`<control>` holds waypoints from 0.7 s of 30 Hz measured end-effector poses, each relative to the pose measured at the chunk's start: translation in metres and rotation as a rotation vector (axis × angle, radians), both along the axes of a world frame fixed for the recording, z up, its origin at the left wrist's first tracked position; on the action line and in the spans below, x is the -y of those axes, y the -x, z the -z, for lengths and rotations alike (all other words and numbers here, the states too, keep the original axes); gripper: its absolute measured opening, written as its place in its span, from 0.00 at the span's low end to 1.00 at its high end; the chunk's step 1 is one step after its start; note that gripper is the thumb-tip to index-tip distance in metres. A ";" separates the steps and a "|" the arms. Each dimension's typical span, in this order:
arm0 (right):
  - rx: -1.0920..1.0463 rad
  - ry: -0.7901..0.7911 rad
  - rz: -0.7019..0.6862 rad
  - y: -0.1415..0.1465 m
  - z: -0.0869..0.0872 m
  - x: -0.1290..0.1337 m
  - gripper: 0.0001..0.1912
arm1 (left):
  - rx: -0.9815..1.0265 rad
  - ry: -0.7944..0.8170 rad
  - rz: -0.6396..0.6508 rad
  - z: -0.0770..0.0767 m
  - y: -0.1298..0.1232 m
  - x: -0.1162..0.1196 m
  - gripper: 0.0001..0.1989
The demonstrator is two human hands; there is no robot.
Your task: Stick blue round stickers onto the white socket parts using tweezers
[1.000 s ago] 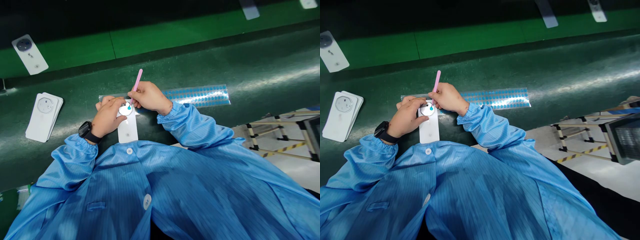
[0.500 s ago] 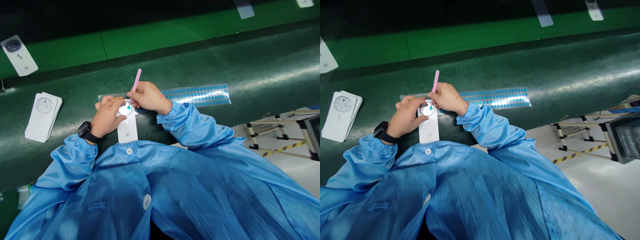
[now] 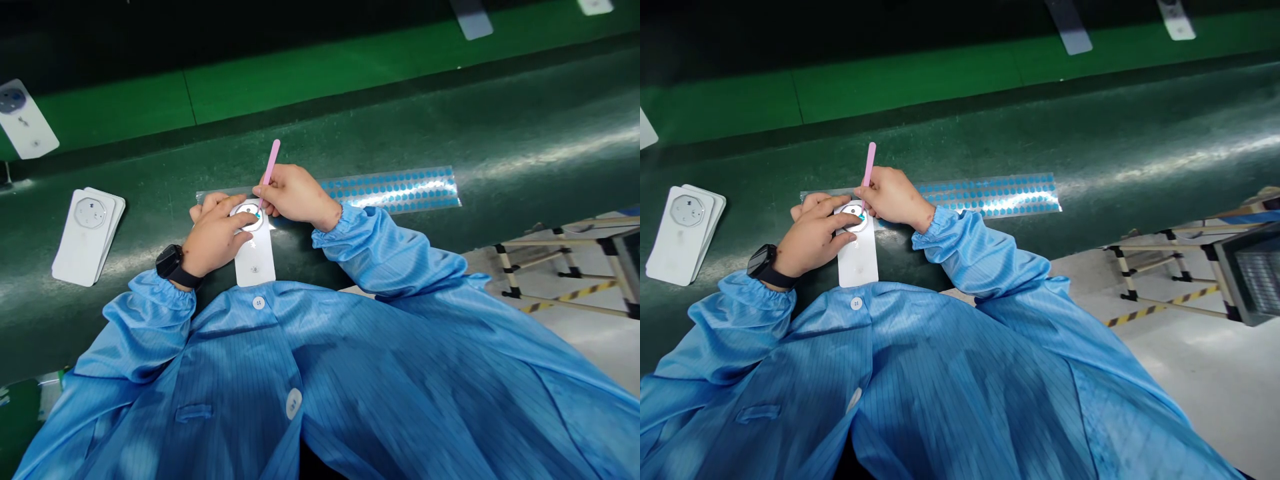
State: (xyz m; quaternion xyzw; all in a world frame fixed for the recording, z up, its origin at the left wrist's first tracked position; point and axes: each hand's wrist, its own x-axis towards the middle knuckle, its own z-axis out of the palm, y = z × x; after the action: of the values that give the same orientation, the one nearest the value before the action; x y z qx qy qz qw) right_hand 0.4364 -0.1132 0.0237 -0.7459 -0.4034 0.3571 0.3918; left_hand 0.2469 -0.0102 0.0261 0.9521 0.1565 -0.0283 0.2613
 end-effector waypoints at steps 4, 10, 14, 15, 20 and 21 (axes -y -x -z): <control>-0.021 -0.023 -0.001 0.000 0.002 0.001 0.13 | -0.002 -0.012 -0.005 0.001 0.001 0.001 0.15; -0.024 -0.017 0.006 0.001 0.002 0.000 0.14 | -0.006 -0.045 0.001 0.000 0.000 0.002 0.16; 0.012 -0.024 -0.016 0.000 0.004 -0.001 0.13 | -0.019 -0.079 0.016 -0.001 0.000 0.004 0.17; 0.019 -0.034 -0.027 0.000 0.005 -0.001 0.12 | -0.018 -0.090 0.019 0.000 0.000 0.005 0.18; 0.040 -0.057 -0.059 0.000 0.006 -0.002 0.11 | -0.031 -0.168 0.026 0.000 0.001 0.007 0.19; 0.038 -0.049 -0.057 0.000 0.006 -0.002 0.11 | -0.039 -0.179 0.024 -0.001 0.001 0.008 0.19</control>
State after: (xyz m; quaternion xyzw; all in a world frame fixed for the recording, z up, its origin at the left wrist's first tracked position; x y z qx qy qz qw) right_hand 0.4366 -0.1114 0.0179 -0.7310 -0.4402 0.3440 0.3918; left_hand 0.2457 -0.0182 0.0267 0.9727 0.1522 -0.0356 0.1718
